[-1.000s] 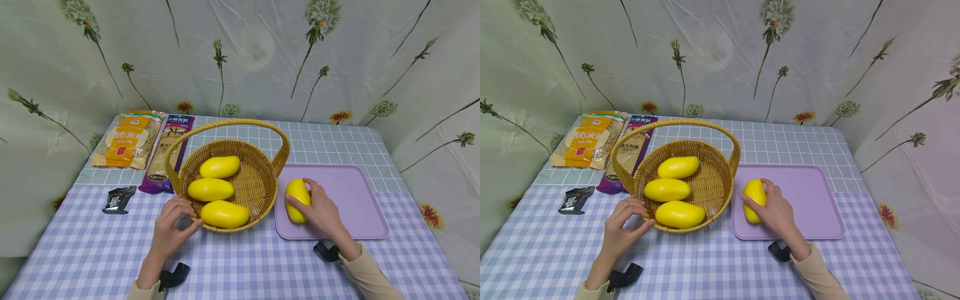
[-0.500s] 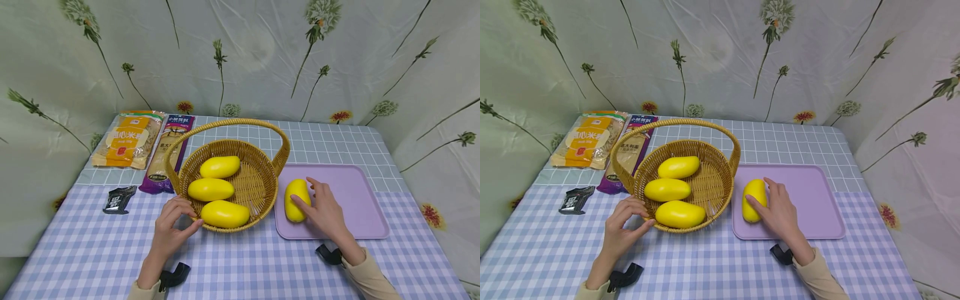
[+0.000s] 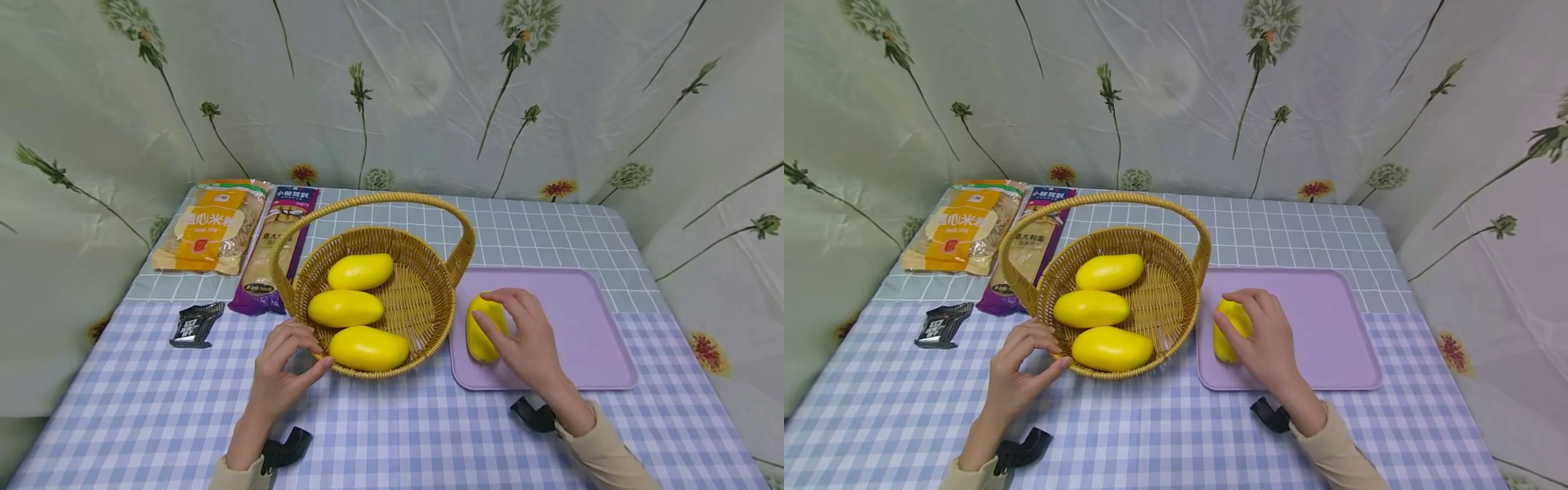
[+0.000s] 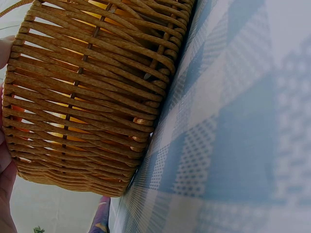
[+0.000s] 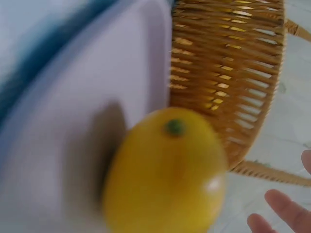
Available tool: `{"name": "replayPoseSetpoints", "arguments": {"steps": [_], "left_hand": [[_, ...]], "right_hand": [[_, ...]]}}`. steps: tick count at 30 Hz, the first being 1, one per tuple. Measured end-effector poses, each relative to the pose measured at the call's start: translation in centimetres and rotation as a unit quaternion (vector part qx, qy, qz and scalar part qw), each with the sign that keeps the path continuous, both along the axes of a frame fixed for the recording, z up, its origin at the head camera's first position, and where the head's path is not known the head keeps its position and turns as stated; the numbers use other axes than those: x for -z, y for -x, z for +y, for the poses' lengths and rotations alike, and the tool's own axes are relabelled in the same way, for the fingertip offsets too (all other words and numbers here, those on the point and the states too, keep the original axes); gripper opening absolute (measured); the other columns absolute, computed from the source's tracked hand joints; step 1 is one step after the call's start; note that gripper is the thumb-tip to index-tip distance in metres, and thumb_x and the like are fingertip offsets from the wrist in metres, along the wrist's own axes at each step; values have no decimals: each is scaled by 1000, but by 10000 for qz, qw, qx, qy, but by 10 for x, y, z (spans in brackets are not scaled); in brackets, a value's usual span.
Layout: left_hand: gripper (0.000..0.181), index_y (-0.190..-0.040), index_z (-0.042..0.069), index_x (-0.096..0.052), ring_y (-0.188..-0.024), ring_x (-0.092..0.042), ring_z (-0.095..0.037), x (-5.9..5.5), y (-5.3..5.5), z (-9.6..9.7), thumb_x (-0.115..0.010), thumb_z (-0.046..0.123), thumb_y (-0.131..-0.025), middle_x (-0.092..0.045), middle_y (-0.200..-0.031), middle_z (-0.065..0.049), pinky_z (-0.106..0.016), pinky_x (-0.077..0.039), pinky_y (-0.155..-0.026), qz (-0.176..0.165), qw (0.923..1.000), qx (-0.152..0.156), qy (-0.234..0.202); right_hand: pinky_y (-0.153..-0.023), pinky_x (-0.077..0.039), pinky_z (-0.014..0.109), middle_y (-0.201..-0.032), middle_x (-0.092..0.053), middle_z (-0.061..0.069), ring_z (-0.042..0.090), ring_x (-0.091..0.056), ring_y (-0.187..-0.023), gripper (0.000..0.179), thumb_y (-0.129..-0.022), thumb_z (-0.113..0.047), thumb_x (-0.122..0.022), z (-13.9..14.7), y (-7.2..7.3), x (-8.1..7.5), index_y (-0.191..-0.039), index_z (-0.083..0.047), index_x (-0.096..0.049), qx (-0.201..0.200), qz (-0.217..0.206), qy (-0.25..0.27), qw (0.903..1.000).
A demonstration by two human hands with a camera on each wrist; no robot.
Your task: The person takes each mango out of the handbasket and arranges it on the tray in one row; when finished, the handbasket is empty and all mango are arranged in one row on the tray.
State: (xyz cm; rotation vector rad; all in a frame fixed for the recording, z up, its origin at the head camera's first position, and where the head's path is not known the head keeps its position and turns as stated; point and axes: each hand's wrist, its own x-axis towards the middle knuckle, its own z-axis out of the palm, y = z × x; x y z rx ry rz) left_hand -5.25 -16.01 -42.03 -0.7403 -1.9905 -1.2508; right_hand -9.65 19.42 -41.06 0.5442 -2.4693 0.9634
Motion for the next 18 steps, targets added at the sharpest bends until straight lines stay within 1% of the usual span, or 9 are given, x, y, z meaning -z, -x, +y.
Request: {"name": "replayPoseSetpoints", "arguments": {"steps": [4, 8, 10, 14, 16, 18], "left_hand": [[34, -75, 1, -59, -81, -53, -29, 0, 0, 0, -70, 31, -87, -59, -82, -13, -39, -37, -103, 18, 10000, -28, -2], [34, -75, 1, -60, -82, -54, -28, 1, 0, -1, -70, 31, -87, -59, -83, -12, -39, -37, -103, 10, 10000, -8, -5], [33, -75, 1, -60, -82, -54, -28, 1, 1, -1, -70, 31, -87, -59, -84, -12, -39, -37, -103, 11, 10000, 13, -5], [34, -75, 1, -59, -82, -53, -29, 2, 1, -1, -70, 31, -87, -59, -84, -12, -39, -38, -103, 25, 10000, 23, 3], [34, -75, 1, -59, -82, -53, -29, 2, 1, -1, -70, 32, -87, -59, -84, -11, -39, -38, -103, -4, 10000, 9, 14], [34, -75, 1, -60, -82, -53, -28, 2, 0, -1, -70, 32, -87, -59, -84, -11, -39, -38, -103, -21, 10000, -1, 21]], "right_hand": [[-84, -43, 38, -104, -61, 2, 22, -52, -103, 25, -80, -10, -75, -11, 3, -11, -104, -8, -68, -329, 12, 166, 9993], [-84, -46, 37, -103, -63, -1, 18, -53, -102, 22, -82, -10, -74, -25, 5, -21, -103, -8, -69, -718, -128, 256, 9970], [-81, -47, 37, -102, -64, -2, 16, -55, -99, 20, -83, -9, -73, -31, 6, -25, -103, -9, -69, -999, -227, 349, 9941], [-72, -48, 32, -100, -65, -5, 15, -57, -90, 18, -85, -10, -71, -43, 9, -33, -103, -11, -69, -1416, -471, 455, 9877], [-69, -48, 31, -99, -65, -5, 16, -58, -86, 18, -86, -14, -71, -49, 10, -36, -104, -13, -69, -1520, -593, 407, 9858], [-69, -50, 32, -99, -65, -7, 17, -59, -84, 19, -86, -19, -72, -54, 10, -40, -105, -14, -68, -1533, -772, 318, 9847]]}}
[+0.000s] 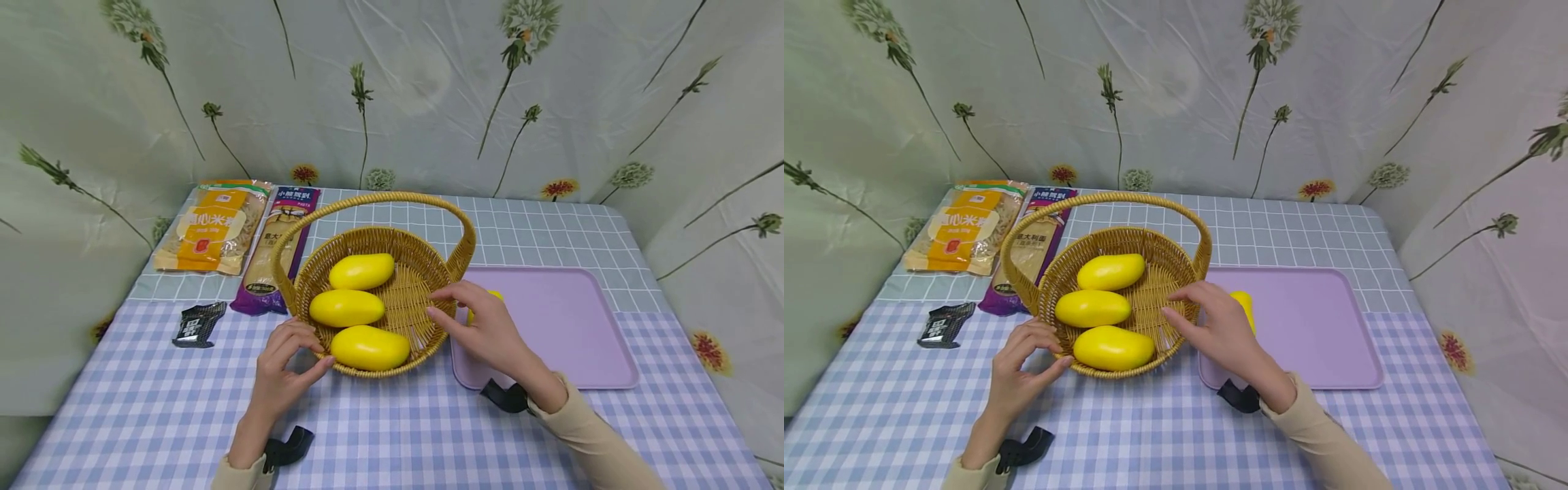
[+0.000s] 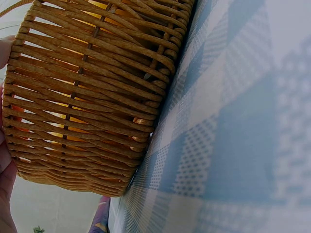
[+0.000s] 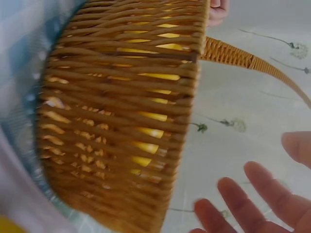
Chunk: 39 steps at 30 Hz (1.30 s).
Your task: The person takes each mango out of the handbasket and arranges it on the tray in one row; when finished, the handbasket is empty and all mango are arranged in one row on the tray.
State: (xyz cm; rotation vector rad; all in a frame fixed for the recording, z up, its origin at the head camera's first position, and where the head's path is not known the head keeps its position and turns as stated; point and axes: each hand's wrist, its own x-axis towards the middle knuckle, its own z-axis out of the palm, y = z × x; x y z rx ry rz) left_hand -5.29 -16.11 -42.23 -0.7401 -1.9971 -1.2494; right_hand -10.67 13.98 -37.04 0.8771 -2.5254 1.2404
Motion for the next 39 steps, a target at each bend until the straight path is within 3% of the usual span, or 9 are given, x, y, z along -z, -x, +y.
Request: {"name": "replayPoseSetpoints", "arguments": {"steps": [9, 15, 23, 31, 39], "left_hand": [[33, -75, 1, -59, -80, -53, -30, 1, 1, 0, -71, 30, -87, -59, -83, -12, -38, -38, -102, 141, 9999, 41, -26], [33, -75, 1, -59, -80, -53, -30, -1, 0, 1, -70, 30, -87, -59, -83, -12, -38, -39, -102, 108, 9999, 27, -24], [32, -75, 2, -59, -81, -53, -28, -2, -1, 1, -70, 29, -87, -58, -83, -11, -39, -39, -101, 50, 10000, 59, -28], [31, -75, 1, -59, -81, -53, -29, -2, -1, 0, -71, 28, -87, -58, -82, -14, -40, -39, -100, 95, 9999, 91, -38], [32, -75, 2, -59, -81, -53, -28, -3, -2, 1, -70, 29, -87, -58, -83, -12, -40, -39, -101, -17, 10000, 61, -9]], "right_hand": [[-80, -53, 39, -105, -67, -5, 18, -62, -94, 36, -86, -41, -69, -25, 5, -12, -109, -14, -69, -223, -823, -917, 9921], [-80, -52, 33, -105, -68, -6, 16, -62, -97, 41, -86, -48, -66, -40, 8, -12, -111, -16, -69, -543, -914, -1484, 9832], [-67, -50, 25, -103, -69, -5, 10, -62, -84, 42, -89, -51, -60, -53, 12, -6, -110, -16, -70, -955, -1135, -2007, 9684], [-67, -49, 23, -98, -66, -13, 2, -57, -78, 40, -93, -53, -51, -59, 15, 3, -109, -22, -70, -1350, -1458, -2354, 9514], [-68, -48, 24, -86, -63, -12, 4, -56, -74, 38, -94, -50, -53, -65, 19, 8, -105, -17, -70, -1569, -1660, -2473, 9416]]}}
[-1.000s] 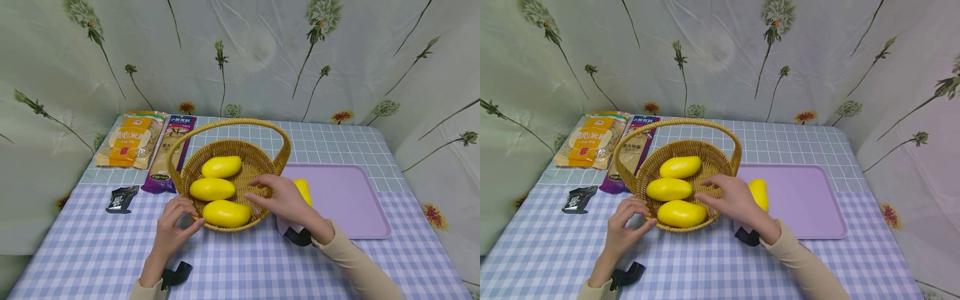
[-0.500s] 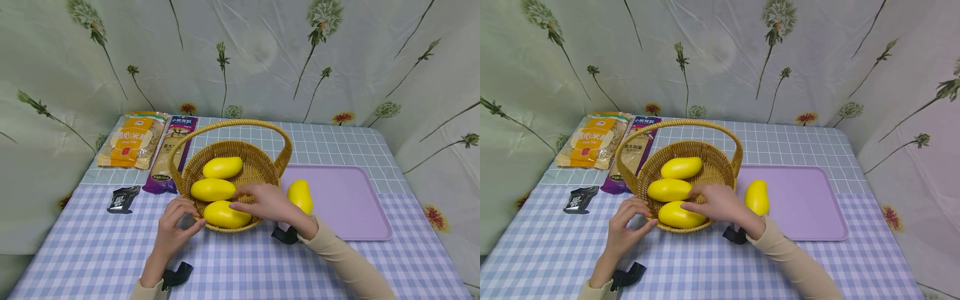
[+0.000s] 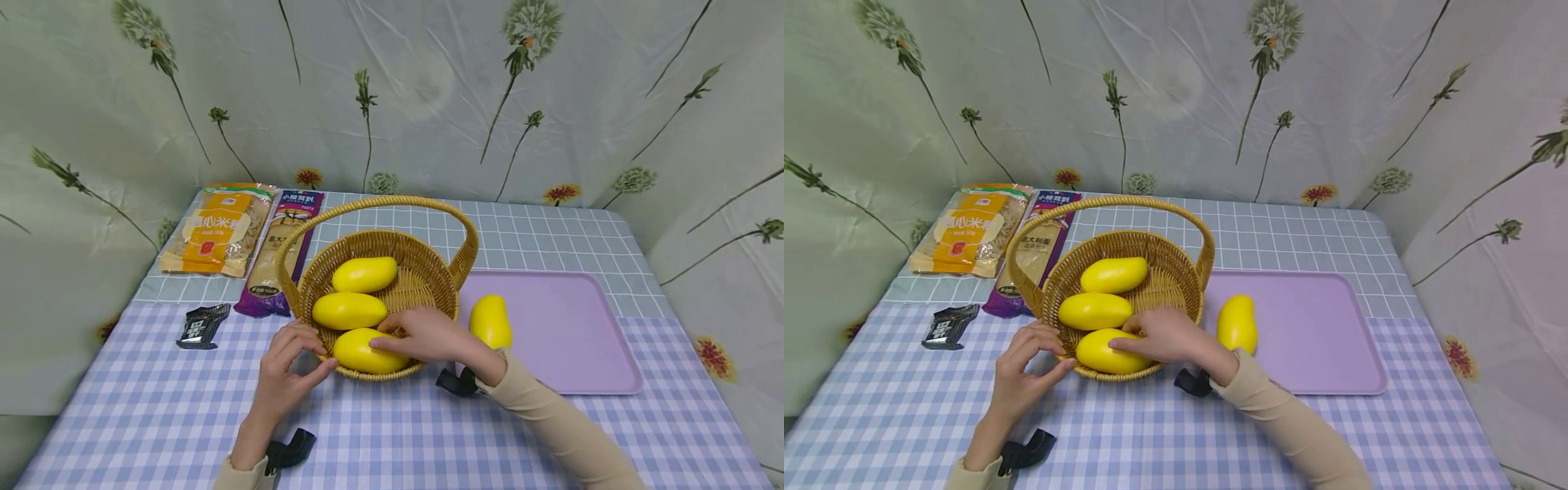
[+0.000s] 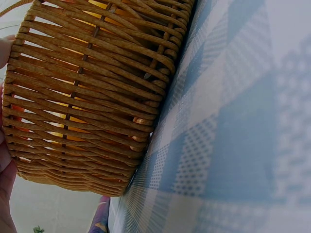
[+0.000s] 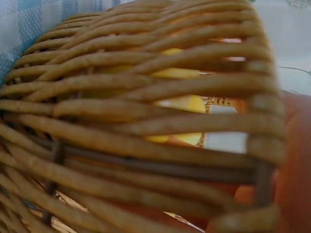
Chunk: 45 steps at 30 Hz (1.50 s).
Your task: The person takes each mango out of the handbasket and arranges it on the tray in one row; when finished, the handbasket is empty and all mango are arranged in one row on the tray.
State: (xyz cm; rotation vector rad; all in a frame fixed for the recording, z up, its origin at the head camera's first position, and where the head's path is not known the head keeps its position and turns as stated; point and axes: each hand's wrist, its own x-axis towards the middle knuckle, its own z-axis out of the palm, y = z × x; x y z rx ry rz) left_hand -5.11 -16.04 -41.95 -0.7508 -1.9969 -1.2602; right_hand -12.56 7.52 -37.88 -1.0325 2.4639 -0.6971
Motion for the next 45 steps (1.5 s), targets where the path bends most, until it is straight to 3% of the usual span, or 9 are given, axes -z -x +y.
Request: {"name": "replayPoseSetpoints", "arguments": {"steps": [3, 10, 18, 26, 35, 45], "left_hand": [[32, -75, 1, -59, -81, -53, -28, 0, 0, 0, -71, 28, -87, -58, -82, -13, -40, -39, -101, 32, 10000, 21, -14], [31, -76, 1, -59, -81, -53, -27, 1, 1, 0, -71, 28, -87, -58, -82, -14, -39, -39, -100, 54, 10000, 29, -13], [31, -76, 2, -59, -82, -53, -27, 2, 1, -1, -71, 28, -87, -59, -84, -11, -40, -39, -100, 57, 10000, 28, -21], [31, -76, 2, -59, -81, -54, -28, 2, 1, -1, -71, 29, -87, -59, -85, -9, -41, -39, -101, 34, 10000, -1, 3], [31, -76, 2, -59, -82, -54, -27, 2, 1, -1, -71, 29, -87, -59, -84, -11, -41, -39, -101, 8, 10000, -4, -12], [31, -76, 1, -59, -81, -53, -29, 2, 1, -1, -71, 28, -87, -59, -84, -12, -41, -39, -101, 67, 10000, 13, -18]], "right_hand": [[-66, -47, 25, -81, -61, -10, 6, -54, -70, 37, -93, -49, -54, -2, 1, 1, -103, -16, -68, -66, -32, -107, 9999], [-77, -50, 28, -101, -66, -2, 9, -59, -84, 44, -93, -46, -57, -7, 1, 6, -117, -10, -65, -74, -166, -220, 9996], [-83, -50, 29, -112, -64, 3, 12, -60, -94, 52, -91, -48, -58, -9, 2, 7, -124, -7, -59, 10, -363, -207, 9991], [-76, -49, 28, -101, -63, -2, 10, -58, -86, 51, -86, -50, -65, -9, 3, 8, -118, -12, -57, 169, -691, -53, 9975], [-79, -48, 27, -102, -61, -4, 10, -57, -89, 52, -84, -50, -68, -6, 4, 10, -118, -14, -55, 166, -768, 150, 9968], [-87, -46, 28, -117, -58, -1, 11, -53, -100, 56, -85, -46, -67, -2, 6, 5, -127, -12, -54, -119, -990, 396, 9942]]}}
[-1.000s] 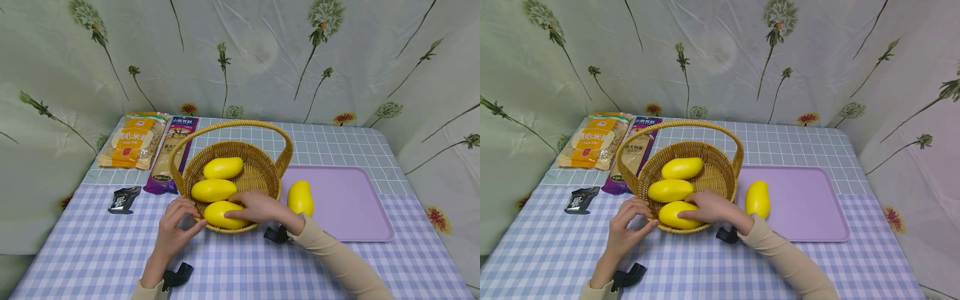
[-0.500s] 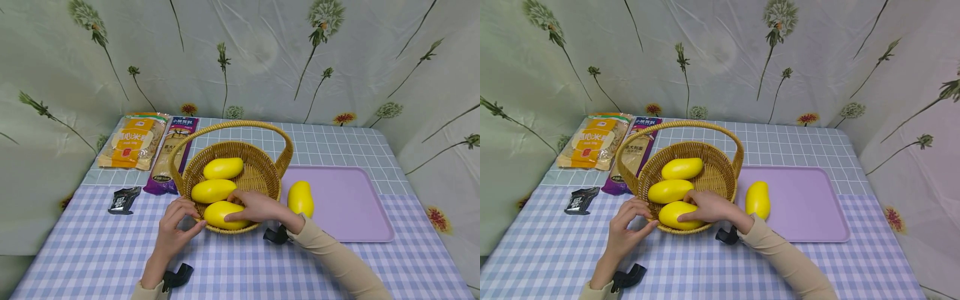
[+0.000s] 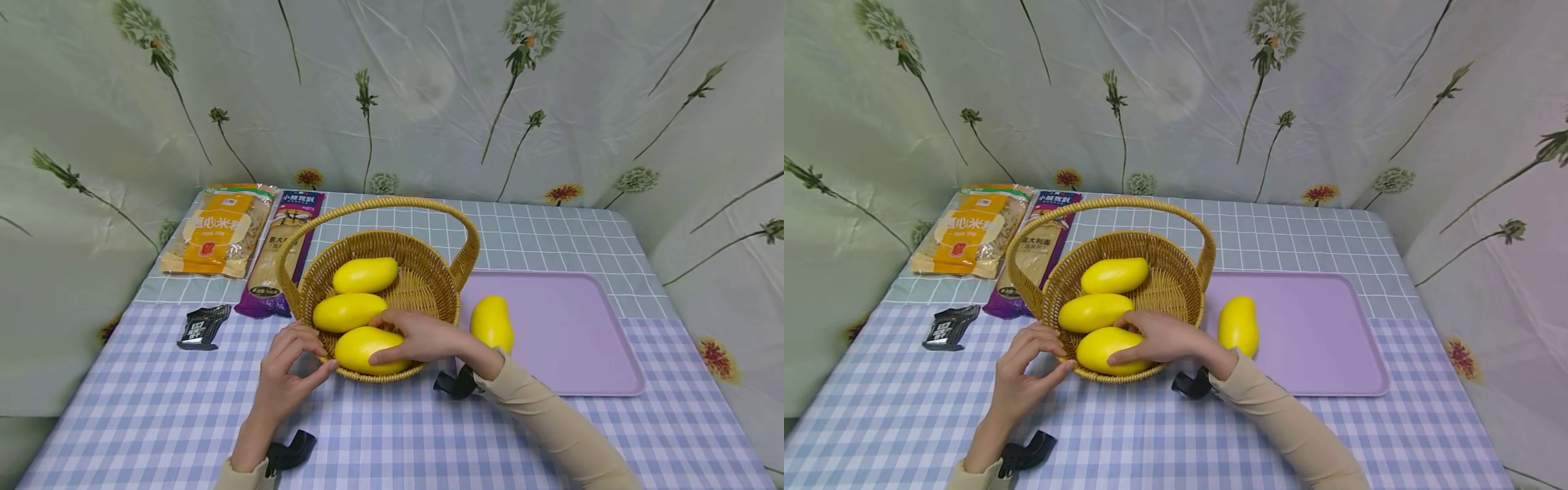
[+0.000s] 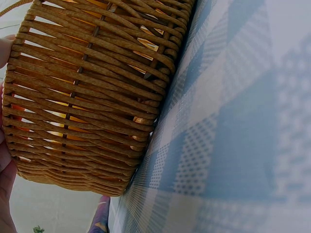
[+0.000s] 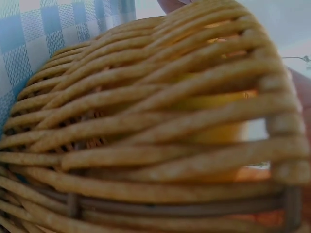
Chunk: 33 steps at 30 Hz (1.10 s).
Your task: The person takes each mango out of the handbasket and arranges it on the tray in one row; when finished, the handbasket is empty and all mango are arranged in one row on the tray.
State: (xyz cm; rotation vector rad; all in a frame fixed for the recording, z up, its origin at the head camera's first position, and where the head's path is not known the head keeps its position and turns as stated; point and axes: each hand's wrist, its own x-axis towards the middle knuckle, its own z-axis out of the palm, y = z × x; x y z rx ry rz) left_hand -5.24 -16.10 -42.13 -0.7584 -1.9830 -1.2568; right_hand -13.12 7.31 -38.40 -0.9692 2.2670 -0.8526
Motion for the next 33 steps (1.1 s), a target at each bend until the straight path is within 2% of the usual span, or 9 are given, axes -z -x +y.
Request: {"name": "replayPoseSetpoints", "arguments": {"steps": [11, 17, 27, 33], "left_hand": [[32, -76, 1, -59, -82, -54, -27, 0, 0, 0, -70, 29, -87, -59, -85, -9, -41, -38, -101, -47, 10000, -31, 8], [32, -76, 1, -59, -81, -54, -30, 1, 0, 0, -70, 30, -87, -59, -83, -14, -41, -39, -101, -30, 10000, -25, 16], [32, -76, 1, -59, -82, -54, -27, 0, 0, 0, -70, 29, -87, -59, -83, -11, -42, -39, -100, -12, 10000, -34, 44], [31, -76, 1, -59, -81, -53, -28, 0, 0, 0, -71, 28, -87, -59, -83, -10, -41, -40, -99, 33, 10000, 5, 6]], "right_hand": [[-86, -47, 27, -118, -60, 1, 10, -56, -101, 55, -85, -46, -67, 1, 0, 1, -128, -16, -50, -18, -233, 103, 9997], [-84, -48, 27, -116, -58, 0, 11, -55, -100, 57, -84, -46, -68, 3, -1, 2, -130, -17, -48, 45, -280, 304, 9991], [-85, -47, 31, -114, -57, -4, 12, -53, -101, 59, -81, -45, -72, 10, -2, -2, -132, -27, -48, 443, -427, 631, 9961], [-78, -47, 34, -106, -57, -5, 16, -52, -93, 60, -81, -44, -73, 15, -3, -4, -134, -32, -47, 733, -533, 884, 9920]]}}
